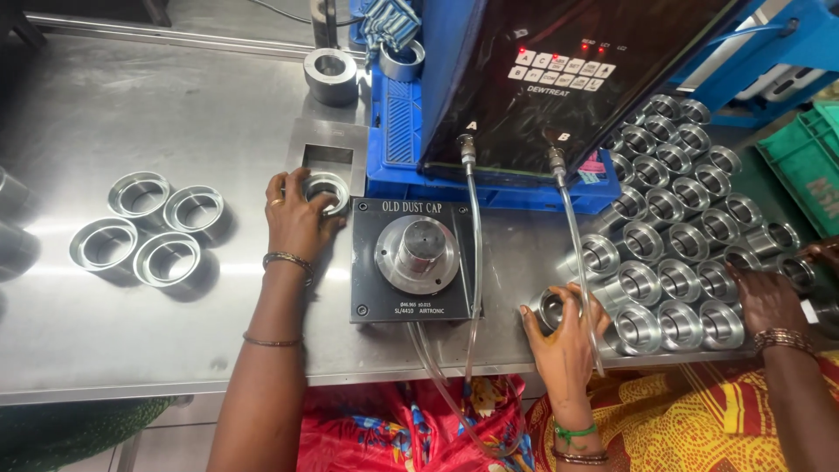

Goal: Placing metal rings into a jig for quality testing or assembly on a fabrication floor.

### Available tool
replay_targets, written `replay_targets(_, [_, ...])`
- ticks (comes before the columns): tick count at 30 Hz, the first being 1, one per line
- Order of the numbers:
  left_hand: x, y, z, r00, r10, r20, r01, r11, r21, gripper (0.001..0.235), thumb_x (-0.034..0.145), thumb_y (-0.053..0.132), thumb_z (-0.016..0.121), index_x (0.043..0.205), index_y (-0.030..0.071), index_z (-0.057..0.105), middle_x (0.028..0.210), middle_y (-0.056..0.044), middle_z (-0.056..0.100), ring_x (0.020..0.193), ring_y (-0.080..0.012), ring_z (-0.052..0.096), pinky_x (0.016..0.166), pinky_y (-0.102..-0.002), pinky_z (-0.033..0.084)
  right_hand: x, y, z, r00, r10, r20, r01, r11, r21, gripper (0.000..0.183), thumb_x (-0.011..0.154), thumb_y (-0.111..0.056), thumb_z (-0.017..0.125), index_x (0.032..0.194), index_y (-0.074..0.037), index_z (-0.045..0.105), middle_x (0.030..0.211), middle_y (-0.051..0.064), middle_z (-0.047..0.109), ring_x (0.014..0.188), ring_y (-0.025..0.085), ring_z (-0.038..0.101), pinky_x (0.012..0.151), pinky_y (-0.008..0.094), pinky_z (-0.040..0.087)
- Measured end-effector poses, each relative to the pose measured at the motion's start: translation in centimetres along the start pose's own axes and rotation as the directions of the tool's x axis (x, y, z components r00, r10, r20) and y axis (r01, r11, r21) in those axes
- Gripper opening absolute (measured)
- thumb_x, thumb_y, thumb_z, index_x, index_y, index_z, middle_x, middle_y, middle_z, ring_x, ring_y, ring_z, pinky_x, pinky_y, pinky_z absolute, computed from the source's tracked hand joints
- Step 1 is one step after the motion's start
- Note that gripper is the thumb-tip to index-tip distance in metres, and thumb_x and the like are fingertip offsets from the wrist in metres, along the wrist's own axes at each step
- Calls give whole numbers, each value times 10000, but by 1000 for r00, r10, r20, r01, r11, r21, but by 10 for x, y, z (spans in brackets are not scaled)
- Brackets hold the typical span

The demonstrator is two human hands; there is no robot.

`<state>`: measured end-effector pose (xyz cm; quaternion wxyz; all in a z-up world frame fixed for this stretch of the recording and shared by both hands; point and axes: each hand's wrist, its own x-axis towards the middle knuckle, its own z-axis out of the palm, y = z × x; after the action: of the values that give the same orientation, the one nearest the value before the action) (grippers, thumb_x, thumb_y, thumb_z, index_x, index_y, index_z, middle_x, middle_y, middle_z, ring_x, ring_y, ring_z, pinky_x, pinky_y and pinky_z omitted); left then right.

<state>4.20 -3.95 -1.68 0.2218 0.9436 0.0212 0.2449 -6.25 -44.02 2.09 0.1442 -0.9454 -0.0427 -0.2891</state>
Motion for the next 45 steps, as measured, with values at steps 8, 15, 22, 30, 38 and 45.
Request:
replay_targets(8, [9,13,-1,995,-75,-65,79,995,60,304,728,282,890,1004,189,800,1461,-67,497,1392,-363,346,1103,-534,313,-2,-1,1,996,68,60,-72,996,59,483,779,-305,833,1173,-86,658,1344,105,550,1284,365,452,1048,501,442])
replay_targets(15, [-1,25,-7,984,-34,-173,67,979,191,278,809,344,859,1006,164,783,1397,-58,537,1390,-291,394,1089,-565,273,-3,3,-2,994,70,88,-79,991,107,505,774,-296,838,1200,-102,647,1373,100,555,1252,377,495,1012,484,466])
replay_targets(22, [-12,35,-50,962,-271,25,255,928,270,447,602,542,895,756,134,796,1196,-79,559,1251,-325,432,1083,-615,224,-1,0,-6,986,100,134,-112,990,84,831,693,-474,866,1322,-29,553,1288,186,577,1157,413,511,976,525,442])
replay_targets(30, [-15,-18,-40,892,-367,-265,424,883,204,387,671,429,914,855,124,762,1209,-82,532,1240,-324,437,1063,-580,266,5,8,-13,893,252,373,-387,853,350,758,729,-472,824,1353,-132,559,1323,139,622,1288,317,567,1065,489,456])
replay_targets(38, [-16,-28,-25,895,-317,-314,407,869,283,447,710,378,923,980,90,712,1262,-88,515,1272,-320,422,1075,-534,281,65,-104,-57,962,-64,264,-151,684,714,733,730,-422,857,1343,-134,575,1308,83,646,1261,231,592,1015,417,513])
replay_targets(45, [-13,-30,-31,894,-334,-299,407,884,228,459,691,376,916,981,90,705,1245,-94,514,1255,-333,416,1042,-532,286,107,-167,-28,891,-453,-3,405,795,452,636,692,-400,929,1207,-132,672,1172,42,674,1073,268,608,1006,447,423])
